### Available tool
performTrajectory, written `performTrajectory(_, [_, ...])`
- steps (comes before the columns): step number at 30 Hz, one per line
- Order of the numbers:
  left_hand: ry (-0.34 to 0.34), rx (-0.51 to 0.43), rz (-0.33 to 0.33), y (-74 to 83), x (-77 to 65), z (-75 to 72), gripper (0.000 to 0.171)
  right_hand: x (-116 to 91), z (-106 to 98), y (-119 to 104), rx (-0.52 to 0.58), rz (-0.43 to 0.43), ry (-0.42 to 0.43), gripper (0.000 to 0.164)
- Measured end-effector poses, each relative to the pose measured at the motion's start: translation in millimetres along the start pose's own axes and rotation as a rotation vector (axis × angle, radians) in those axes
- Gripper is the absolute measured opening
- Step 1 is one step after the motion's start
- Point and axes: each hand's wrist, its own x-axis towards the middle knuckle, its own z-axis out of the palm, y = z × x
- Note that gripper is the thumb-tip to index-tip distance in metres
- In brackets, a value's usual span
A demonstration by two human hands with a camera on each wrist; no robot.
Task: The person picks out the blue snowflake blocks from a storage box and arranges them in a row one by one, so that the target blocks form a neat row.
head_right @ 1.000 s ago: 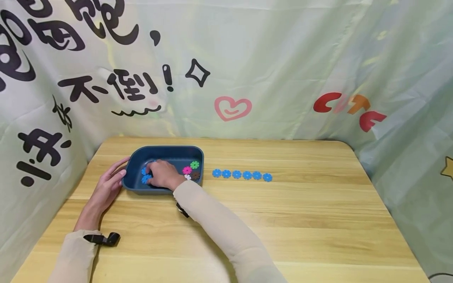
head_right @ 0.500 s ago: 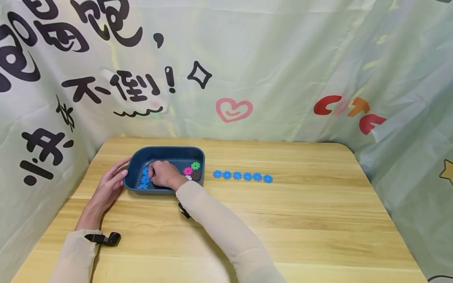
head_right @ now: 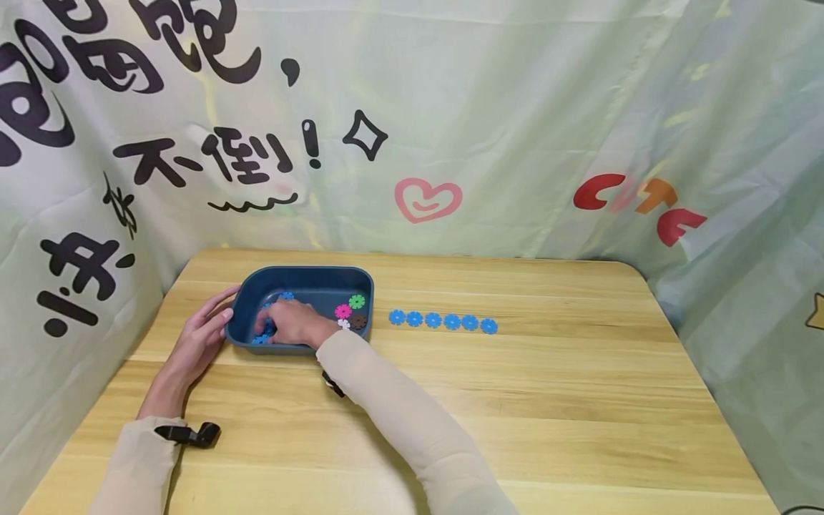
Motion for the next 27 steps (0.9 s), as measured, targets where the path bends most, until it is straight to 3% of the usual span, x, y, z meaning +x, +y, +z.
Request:
performTrajectory(8, [0.017,0.014,-0.034,-0.7,0.2,1.8,0.051,-2,-1,-1,0.068,0.035,0.025,0.017])
performTrajectory(17, [-0.002,-0.006,-0.005,-0.9,1.9,1.0,0.051,-8,-4,3,0.312,0.026,0.088,0.011])
performTrajectory(27, [0.021,0.027,-0.036,0.5,1.1,0.8,0.051,-24,-14,5,0.511,0.055,0.150,0.006])
